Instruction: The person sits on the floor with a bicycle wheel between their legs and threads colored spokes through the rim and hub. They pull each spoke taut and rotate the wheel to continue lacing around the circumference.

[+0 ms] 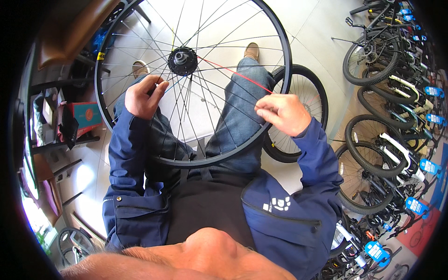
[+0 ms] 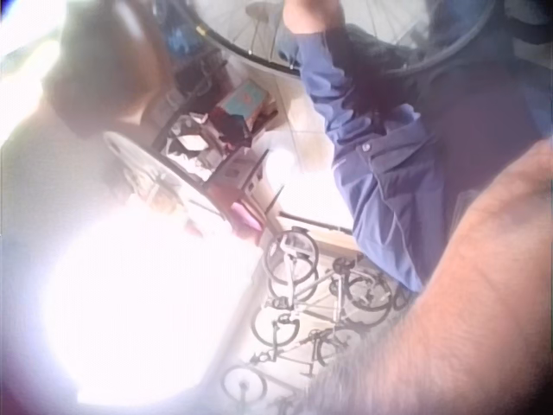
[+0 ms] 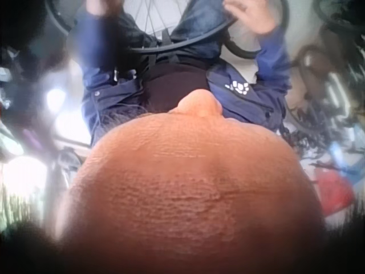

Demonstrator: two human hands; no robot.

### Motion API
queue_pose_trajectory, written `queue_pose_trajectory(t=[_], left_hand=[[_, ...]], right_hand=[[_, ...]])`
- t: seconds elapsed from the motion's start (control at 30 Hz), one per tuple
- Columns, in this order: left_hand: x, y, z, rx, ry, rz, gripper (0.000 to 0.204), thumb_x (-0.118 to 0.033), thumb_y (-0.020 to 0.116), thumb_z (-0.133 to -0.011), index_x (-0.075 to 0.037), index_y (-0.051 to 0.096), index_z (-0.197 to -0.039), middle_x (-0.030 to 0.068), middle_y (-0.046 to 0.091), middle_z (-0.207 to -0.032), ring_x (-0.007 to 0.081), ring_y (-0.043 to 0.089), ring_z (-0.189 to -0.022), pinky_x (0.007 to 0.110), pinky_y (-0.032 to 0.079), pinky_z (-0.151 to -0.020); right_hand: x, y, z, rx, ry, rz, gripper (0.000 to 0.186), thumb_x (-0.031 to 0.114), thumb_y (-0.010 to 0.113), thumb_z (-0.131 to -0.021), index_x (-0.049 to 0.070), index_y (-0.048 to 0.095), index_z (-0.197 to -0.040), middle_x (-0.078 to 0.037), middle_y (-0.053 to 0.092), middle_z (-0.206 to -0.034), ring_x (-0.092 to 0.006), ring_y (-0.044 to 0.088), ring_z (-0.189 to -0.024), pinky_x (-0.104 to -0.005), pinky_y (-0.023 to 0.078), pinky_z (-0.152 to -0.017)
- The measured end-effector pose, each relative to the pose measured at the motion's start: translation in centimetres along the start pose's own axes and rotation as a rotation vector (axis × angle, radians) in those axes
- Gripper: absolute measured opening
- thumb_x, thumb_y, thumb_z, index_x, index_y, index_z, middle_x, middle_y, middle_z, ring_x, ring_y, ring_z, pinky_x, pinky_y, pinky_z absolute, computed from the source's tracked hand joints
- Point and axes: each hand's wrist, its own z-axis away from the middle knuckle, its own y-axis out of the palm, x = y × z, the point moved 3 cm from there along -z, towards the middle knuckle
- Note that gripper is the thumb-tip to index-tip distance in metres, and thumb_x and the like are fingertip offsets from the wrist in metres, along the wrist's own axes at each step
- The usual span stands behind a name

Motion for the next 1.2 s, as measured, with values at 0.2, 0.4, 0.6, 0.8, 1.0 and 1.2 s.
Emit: queue_pose_trajectory(t=[0.2, 0.4, 0.6, 0.8, 1.0, 1.2], left_hand=[[-0.1, 0.0, 0.1, 0.01, -0.02, -0.006, 0.018, -0.018, 0.08, -0.108, -0.001, 0.077, -0.109, 0.0084, 0.067, -0.074, 0.0157, 0.062, -0.066, 0.031, 0.052, -0.065], [0.2, 0.3, 0.0, -0.014, -0.006, 0.021, 0.019, -0.022, 0.083, -0.107, -0.004, 0.077, -0.106, 0.01, 0.071, -0.072, 0.0205, 0.069, -0.062, 0.033, 0.053, -0.061], [0.3, 0.2, 0.1, 0.003, -0.015, 0.004, 0.02, -0.023, 0.083, -0.106, -0.004, 0.077, -0.107, 0.011, 0.073, -0.073, 0.0218, 0.07, -0.062, 0.033, 0.054, -0.062], [0.1, 0.0, 0.0, 0.018, -0.03, -0.017, 0.022, -0.024, 0.083, -0.106, -0.004, 0.078, -0.109, 0.0135, 0.077, -0.078, 0.0251, 0.076, -0.068, 0.035, 0.057, -0.065], [-0.1, -0.1, 0.1, 0.02, -0.025, -0.003, 0.023, -0.025, 0.083, -0.107, -0.003, 0.078, -0.11, 0.0132, 0.077, -0.078, 0.0257, 0.076, -0.068, 0.036, 0.056, -0.065], [0.0, 0.0, 0.0, 0.015, -0.012, -0.026, 0.025, -0.028, 0.082, -0.107, -0.004, 0.079, -0.11, 0.013, 0.076, -0.076, 0.0259, 0.075, -0.066, 0.037, 0.055, -0.064]], right_hand=[[-1.1, -4.8, -1.5, -0.182, 0.009, 0.271, 0.015, 0.007, 0.079, -0.1, 0.004, 0.084, -0.113, -0.012, 0.081, -0.1, -0.025, 0.08, -0.093, -0.0353, 0.062, -0.085], [-2.6, -6.6, -3.2, -0.288, -0.077, 0.331, 0.017, 0.002, 0.08, -0.099, 0.002, 0.085, -0.116, -0.009, 0.082, -0.103, -0.0173, 0.073, -0.085, -0.0321, 0.057, -0.078], [-4.1, -6.8, -3.6, -0.254, 0.006, 0.227, 0.019, 0.001, 0.08, -0.098, 0.003, 0.085, -0.116, -0.014, 0.085, -0.106, -0.0255, 0.082, -0.096, -0.0358, 0.063, -0.086], [-4.6, -6.4, -3.4, -0.224, 0.019, 0.231, 0.02, -0.003, 0.08, -0.097, 0.001, 0.086, -0.116, -0.008, 0.086, -0.101, -0.014, 0.076, -0.085, -0.03, 0.061, -0.079], [-4.6, -6.3, -3.5, -0.205, 0.049, 0.194, 0.02, -0.003, 0.08, -0.096, 0.002, 0.086, -0.115, -0.008, 0.085, -0.101, -0.0152, 0.076, -0.085, -0.0307, 0.06, -0.079], [-4.5, -6.5, -3.5, -0.17, 0.068, 0.205, 0.02, -0.003, 0.08, -0.095, 0.002, 0.086, -0.114, -0.01, 0.084, -0.103, -0.0177, 0.077, -0.09, -0.0321, 0.06, -0.082]])
